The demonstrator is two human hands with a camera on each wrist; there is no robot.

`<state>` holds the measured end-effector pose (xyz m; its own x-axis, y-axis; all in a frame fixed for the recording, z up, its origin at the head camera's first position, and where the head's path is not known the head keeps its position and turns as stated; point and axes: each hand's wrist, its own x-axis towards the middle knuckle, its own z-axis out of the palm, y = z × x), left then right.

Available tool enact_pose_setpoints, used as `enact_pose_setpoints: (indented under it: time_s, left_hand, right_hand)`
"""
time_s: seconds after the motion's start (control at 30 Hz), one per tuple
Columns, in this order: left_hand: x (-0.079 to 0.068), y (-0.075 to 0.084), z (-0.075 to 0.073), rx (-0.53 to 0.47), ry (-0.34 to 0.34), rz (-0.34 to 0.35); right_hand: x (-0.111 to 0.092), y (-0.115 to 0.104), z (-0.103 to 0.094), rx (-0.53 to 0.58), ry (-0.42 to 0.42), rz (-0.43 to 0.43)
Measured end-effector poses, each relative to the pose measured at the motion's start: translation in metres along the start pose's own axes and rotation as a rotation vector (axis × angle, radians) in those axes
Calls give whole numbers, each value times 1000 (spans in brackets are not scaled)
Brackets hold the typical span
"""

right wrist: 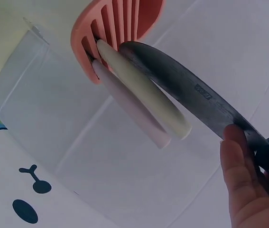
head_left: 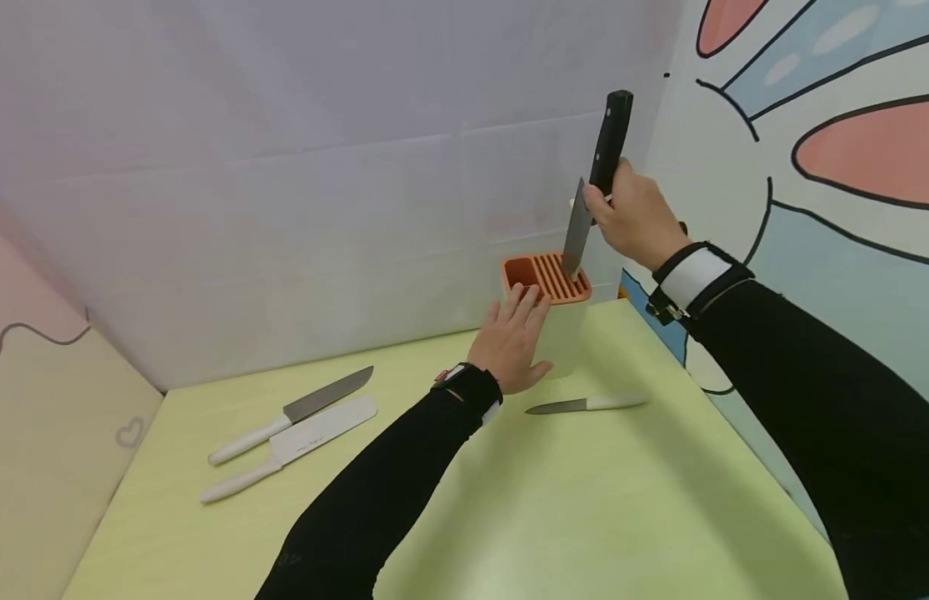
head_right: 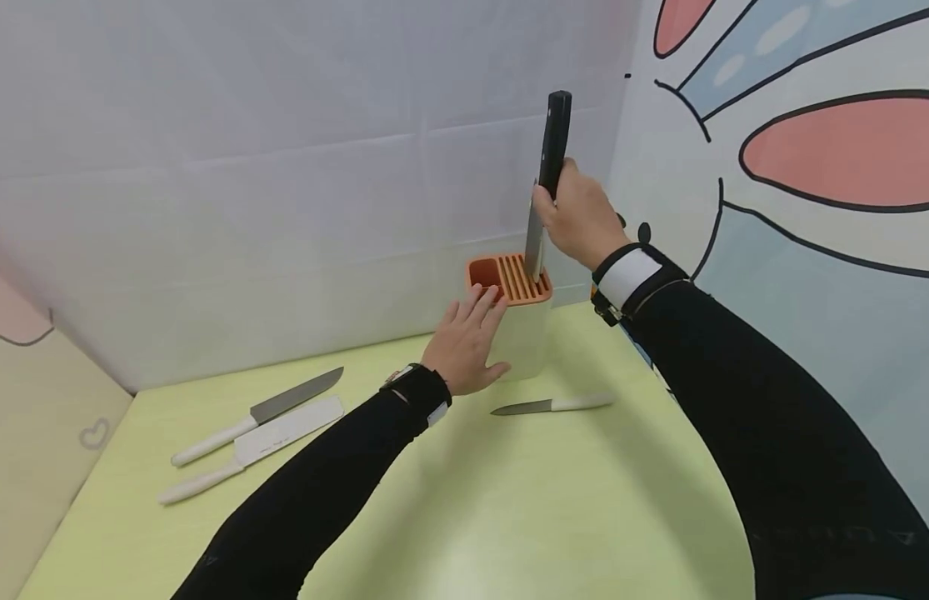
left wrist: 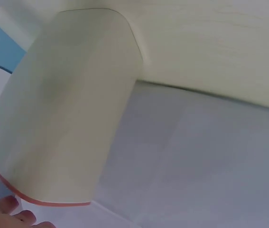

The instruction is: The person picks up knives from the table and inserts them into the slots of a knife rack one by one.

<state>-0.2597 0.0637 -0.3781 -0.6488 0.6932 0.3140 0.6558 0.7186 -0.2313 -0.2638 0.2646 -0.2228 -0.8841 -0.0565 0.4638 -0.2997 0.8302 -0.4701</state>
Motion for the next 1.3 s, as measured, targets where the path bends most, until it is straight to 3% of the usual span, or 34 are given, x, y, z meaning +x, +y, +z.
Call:
enact_pose_setpoints:
  time_s: [0.23, 0.53, 0.83, 1.3]
  left_hand:
    - [10, 14, 7, -5, -19, -40]
    - [19, 23, 1, 89, -1, -67]
    - [16, 26, -1, 109, -53, -81]
    - [15, 30, -5, 99, -60, -88]
  right_hand:
    - [-5, 4, 1, -16, -28, 22]
    - [2, 4, 3, -16, -34, 16]
    - [9, 6, 17, -44, -51, 50]
    - [6, 12, 35, -95, -65, 63]
